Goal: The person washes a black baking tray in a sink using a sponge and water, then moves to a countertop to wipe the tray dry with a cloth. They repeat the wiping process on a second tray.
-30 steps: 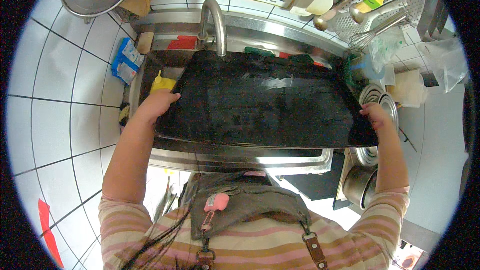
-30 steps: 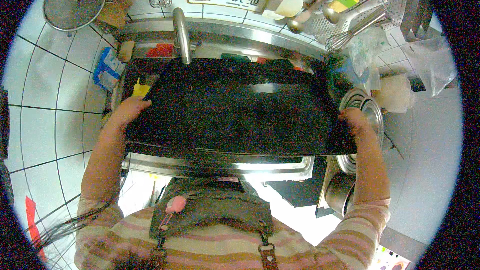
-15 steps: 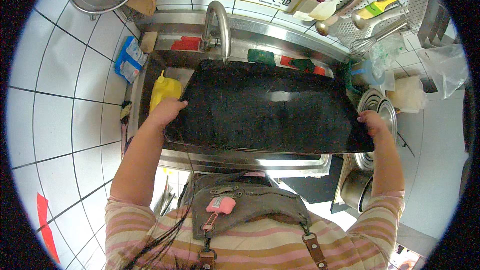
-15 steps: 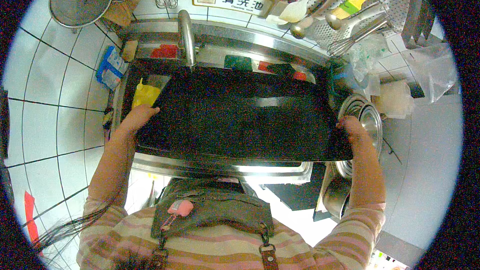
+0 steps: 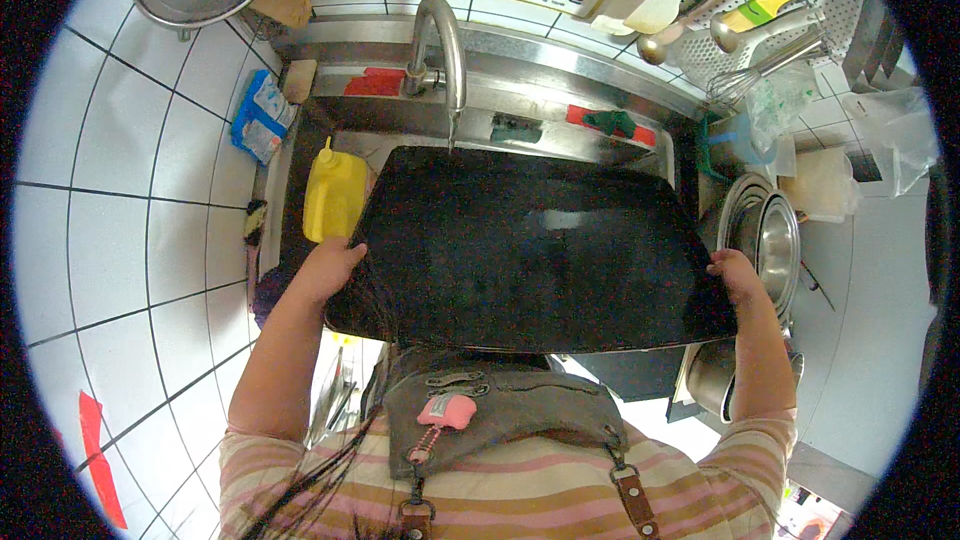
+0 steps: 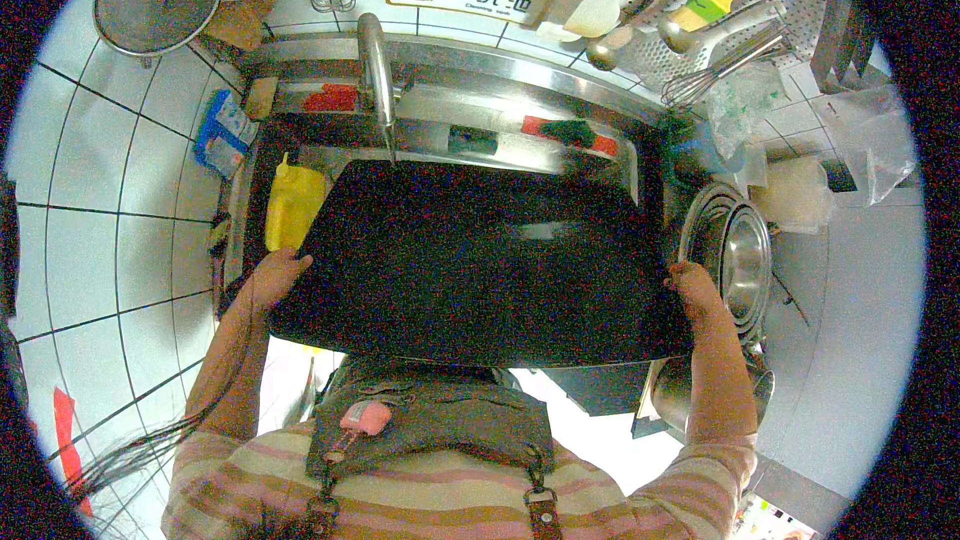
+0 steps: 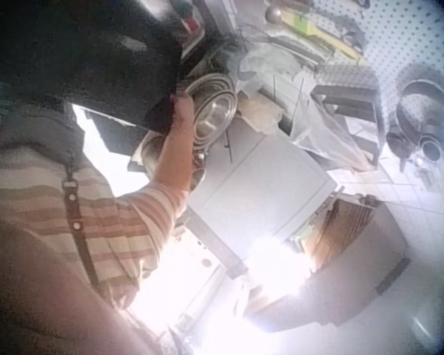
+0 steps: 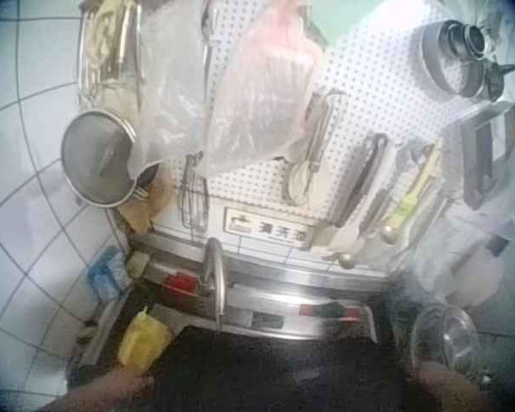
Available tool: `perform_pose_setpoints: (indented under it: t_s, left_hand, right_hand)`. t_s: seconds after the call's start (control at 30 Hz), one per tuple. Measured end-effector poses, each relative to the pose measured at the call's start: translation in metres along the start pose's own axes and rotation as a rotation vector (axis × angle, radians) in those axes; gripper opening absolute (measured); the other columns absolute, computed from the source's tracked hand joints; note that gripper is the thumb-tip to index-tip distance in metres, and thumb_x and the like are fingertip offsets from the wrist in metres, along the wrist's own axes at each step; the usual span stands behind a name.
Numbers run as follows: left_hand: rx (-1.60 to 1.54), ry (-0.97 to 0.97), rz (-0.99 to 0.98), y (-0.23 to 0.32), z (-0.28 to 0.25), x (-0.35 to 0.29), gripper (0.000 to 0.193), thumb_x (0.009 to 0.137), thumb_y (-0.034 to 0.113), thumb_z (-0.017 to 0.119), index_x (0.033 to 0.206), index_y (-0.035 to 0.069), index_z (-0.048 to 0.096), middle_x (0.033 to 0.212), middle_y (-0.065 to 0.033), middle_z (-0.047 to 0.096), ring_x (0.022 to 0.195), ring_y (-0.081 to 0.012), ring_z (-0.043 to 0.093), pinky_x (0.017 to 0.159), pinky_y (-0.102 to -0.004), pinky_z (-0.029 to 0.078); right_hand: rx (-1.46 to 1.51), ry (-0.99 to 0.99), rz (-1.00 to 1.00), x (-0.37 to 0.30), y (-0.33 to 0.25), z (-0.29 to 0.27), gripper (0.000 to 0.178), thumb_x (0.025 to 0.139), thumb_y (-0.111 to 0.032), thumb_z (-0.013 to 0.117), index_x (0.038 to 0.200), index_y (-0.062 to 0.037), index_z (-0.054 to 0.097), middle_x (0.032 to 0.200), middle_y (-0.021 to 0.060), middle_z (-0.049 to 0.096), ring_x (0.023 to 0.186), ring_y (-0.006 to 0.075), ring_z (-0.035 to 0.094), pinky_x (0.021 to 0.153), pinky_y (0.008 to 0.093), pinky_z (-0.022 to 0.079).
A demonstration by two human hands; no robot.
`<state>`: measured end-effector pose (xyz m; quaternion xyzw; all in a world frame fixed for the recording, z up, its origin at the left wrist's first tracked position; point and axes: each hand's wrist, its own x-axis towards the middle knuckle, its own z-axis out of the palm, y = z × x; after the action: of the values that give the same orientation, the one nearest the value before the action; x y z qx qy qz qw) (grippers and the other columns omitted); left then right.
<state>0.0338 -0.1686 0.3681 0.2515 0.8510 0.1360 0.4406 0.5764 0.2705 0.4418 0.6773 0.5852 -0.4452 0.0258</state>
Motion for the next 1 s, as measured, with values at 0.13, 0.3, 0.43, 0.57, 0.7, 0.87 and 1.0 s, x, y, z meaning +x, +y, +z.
perform_pose_setpoints:
  t_s: [0.13,0.3,0.43,0.57,0.7,0.87,1.0]
  left_hand:
    - [-0.104,0.139,0.073,-0.003,0.014,-0.007,0.044,0.096,0.035,0.057,0.102,-0.008,0.063,0.098,-0.0278,0.066,0.097,-0.0403,0.064,0.084,-0.0446,0.048]
    - [-0.132,0.235,0.144,-0.035,0.042,0.018,0.04,0.098,0.033,0.056,0.107,-0.006,0.061,0.099,-0.0281,0.064,0.095,-0.0401,0.063,0.082,-0.0438,0.047]
    - [-0.235,0.253,0.176,-0.029,0.056,0.026,0.039,0.099,0.032,0.055,0.108,-0.006,0.06,0.101,-0.0245,0.065,0.097,-0.0374,0.063,0.084,-0.0421,0.047]
    - [-0.535,0.116,0.103,-0.034,0.077,0.049,0.039,0.101,0.034,0.053,0.118,0.0,0.06,0.109,-0.0163,0.067,0.104,-0.0306,0.061,0.088,-0.0399,0.046]
    - [-0.686,0.032,-0.119,-0.025,0.096,0.082,0.048,0.101,0.039,0.052,0.131,0.002,0.055,0.118,-0.013,0.065,0.111,-0.0261,0.059,0.093,-0.0391,0.044]
    - [-0.863,0.241,-0.117,-0.014,0.124,0.093,0.059,0.098,0.048,0.053,0.121,-0.006,0.06,0.116,-0.019,0.065,0.109,-0.0282,0.06,0.094,-0.0387,0.044]
    - [-0.655,0.402,-0.182,-0.021,0.152,0.122,0.066,0.097,0.054,0.051,0.111,-0.009,0.064,0.113,-0.0229,0.065,0.107,-0.0333,0.061,0.092,-0.0391,0.044]
  right_hand:
    - [-0.127,0.129,-0.026,-0.003,0.011,0.014,0.032,0.078,0.001,0.068,0.109,0.0004,0.062,0.099,0.0069,0.062,0.094,0.0211,0.057,0.084,0.032,0.044]
    - [-0.125,0.232,-0.106,-0.018,0.002,0.042,0.032,0.08,-0.001,0.069,0.11,0.0014,0.06,0.101,0.0069,0.061,0.094,0.0207,0.056,0.087,0.0334,0.045]
    - [-0.175,0.359,-0.213,-0.014,0.022,0.049,0.032,0.081,-0.001,0.069,0.112,0.0017,0.06,0.103,0.0071,0.061,0.098,0.0199,0.056,0.088,0.0327,0.045]
    - [-0.028,0.395,-0.19,-0.025,0.021,0.059,0.035,0.083,0.001,0.068,0.117,0.0024,0.059,0.108,0.0081,0.063,0.102,0.0199,0.058,0.091,0.0321,0.045]
    - [-0.162,0.554,-0.379,-0.001,0.053,0.06,0.034,0.083,-0.005,0.071,0.114,0.0021,0.06,0.111,0.0156,0.067,0.099,0.0288,0.065,0.088,0.036,0.05]
    - [-0.216,0.558,-0.421,-0.003,0.069,0.063,0.036,0.083,-0.005,0.072,0.117,0.0023,0.06,0.111,0.0144,0.066,0.103,0.0277,0.063,0.091,0.0364,0.05]
    - [-0.171,0.603,-0.448,0.007,0.07,0.071,0.034,0.083,-0.005,0.072,0.114,0.0031,0.061,0.106,0.0129,0.066,0.1,0.0241,0.062,0.09,0.0344,0.049]
